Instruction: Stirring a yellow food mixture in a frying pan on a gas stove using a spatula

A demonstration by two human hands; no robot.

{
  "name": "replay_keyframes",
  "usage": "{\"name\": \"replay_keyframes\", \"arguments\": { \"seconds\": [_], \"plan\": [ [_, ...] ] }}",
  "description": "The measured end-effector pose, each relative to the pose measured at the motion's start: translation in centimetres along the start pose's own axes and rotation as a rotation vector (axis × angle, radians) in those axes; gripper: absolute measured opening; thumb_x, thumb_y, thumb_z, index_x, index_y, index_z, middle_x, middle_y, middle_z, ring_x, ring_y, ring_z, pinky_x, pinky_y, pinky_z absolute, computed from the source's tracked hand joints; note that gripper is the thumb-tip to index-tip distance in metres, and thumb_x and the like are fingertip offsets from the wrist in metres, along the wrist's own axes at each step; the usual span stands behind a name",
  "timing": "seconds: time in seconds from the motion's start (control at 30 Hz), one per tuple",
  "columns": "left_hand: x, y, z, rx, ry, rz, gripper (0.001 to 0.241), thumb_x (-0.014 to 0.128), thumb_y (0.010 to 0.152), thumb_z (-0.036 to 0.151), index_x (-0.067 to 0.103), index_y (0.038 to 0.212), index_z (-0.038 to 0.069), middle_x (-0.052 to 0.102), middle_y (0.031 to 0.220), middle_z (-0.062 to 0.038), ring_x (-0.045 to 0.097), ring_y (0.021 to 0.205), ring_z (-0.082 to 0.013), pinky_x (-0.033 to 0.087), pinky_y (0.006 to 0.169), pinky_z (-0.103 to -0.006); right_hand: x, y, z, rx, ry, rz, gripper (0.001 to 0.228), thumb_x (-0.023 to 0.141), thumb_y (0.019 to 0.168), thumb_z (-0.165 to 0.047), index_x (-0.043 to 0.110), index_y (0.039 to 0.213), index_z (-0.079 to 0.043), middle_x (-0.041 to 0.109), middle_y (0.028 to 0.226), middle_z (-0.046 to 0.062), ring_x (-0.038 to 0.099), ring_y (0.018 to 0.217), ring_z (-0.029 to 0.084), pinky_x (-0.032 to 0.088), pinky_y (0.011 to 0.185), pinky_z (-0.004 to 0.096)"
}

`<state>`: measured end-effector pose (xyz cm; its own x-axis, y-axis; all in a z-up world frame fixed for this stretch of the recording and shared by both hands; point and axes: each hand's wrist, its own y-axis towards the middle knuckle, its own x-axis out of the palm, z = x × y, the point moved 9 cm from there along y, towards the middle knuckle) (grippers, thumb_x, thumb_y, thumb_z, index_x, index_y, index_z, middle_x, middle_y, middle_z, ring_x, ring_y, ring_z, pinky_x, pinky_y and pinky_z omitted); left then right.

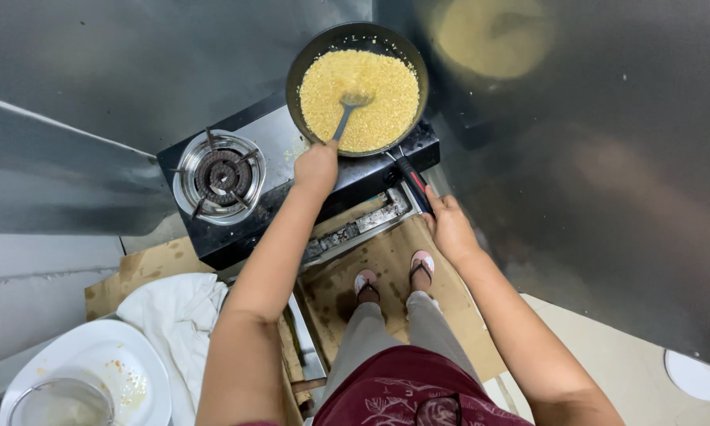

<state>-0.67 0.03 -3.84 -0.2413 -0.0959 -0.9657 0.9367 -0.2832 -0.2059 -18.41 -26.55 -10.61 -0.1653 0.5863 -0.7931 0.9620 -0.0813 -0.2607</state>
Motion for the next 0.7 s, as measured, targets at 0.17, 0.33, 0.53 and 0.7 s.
{"name": "replay_keyframes", "arguments": {
  "seconds": [0.17,0.33,0.53,0.7],
  "plan": [
    [-0.8,-2.8,-2.3,0.047,0.043,0.007,0.021,0.052,0.105,0.015,0.071,0.115,0.013,0.072,0.095,-0.016,0.079,0.093,-0.0418,0.064,0.080,-0.0554,-0.6,0.0,-0.2,-0.028,-0.035,0.026,0.065,0.067,0.101,-0.029,0.049,0.163,-0.022,0.062,0.121,0.015,0.071,0.112,0.043,0.063,0.090,0.054],
    [-11.9,-6.3,-2.0,0.056,0.101,-0.018,0.015,0.065,0.101,0.018,0.078,0.108,0.015,0.076,0.090,-0.018,0.079,0.092,-0.0426,0.063,0.080,-0.0570,0.1,0.3,0.6,-0.009,-0.025,0.026,0.063,0.067,0.101,-0.029,0.050,0.162,-0.023,0.063,0.123,0.014,0.071,0.112,0.042,0.063,0.090,0.054],
    [-13.9,-7.3,-2.4,0.055,0.118,-0.120,0.019,0.068,0.098,0.020,0.083,0.110,0.022,0.080,0.095,-0.017,0.078,0.098,-0.0422,0.062,0.087,-0.0578,0.4,0.7,1.0,0.009,-0.033,0.028,0.064,0.068,0.101,-0.029,0.050,0.162,-0.024,0.064,0.124,0.014,0.071,0.113,0.041,0.064,0.090,0.052],
    [-6.9,-6.9,-1.8,0.057,0.025,-0.126,0.024,0.066,0.100,0.023,0.079,0.120,0.021,0.079,0.100,-0.019,0.077,0.102,-0.0444,0.061,0.091,-0.0584,0.6,0.5,1.2,-0.009,-0.042,0.032,0.064,0.067,0.102,-0.031,0.049,0.163,-0.024,0.063,0.122,0.012,0.072,0.111,0.039,0.065,0.087,0.050]
  ]
}}
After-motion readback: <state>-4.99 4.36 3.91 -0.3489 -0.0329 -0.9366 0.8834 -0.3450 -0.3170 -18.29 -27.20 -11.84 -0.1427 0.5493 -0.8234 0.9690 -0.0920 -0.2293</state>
